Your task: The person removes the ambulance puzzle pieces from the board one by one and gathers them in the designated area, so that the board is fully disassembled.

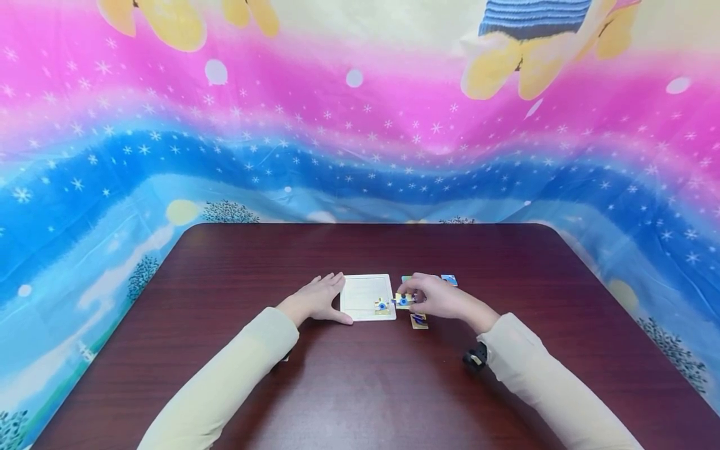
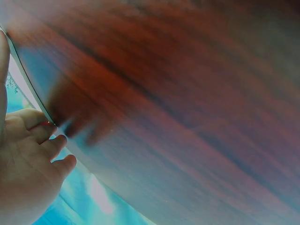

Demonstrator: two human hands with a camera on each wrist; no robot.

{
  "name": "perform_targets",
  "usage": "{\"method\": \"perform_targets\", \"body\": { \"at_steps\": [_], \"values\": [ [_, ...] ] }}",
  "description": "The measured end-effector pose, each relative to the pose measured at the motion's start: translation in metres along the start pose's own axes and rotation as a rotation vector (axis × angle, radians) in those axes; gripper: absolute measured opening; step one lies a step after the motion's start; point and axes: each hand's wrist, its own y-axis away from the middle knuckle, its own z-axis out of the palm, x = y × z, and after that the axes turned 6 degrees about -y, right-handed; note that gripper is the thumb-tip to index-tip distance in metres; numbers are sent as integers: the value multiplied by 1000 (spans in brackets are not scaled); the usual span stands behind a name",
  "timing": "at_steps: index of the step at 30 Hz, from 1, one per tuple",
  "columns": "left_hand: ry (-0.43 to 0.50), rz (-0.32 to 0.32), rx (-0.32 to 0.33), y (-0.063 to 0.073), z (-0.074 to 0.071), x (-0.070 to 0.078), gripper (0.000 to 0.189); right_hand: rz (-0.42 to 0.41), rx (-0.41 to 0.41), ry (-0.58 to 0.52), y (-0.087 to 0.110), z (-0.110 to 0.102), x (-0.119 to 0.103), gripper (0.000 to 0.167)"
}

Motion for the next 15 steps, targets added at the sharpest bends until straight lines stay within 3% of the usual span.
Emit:
{"method": "perform_targets", "body": {
  "at_steps": [9, 15],
  "values": [
    [9, 4, 5, 1, 0, 0, 103, 6, -1, 17, 30, -7, 24, 27],
    [12, 4, 7, 1, -1, 1, 102, 74, -33, 11, 47, -9, 34, 30]
  ]
}}
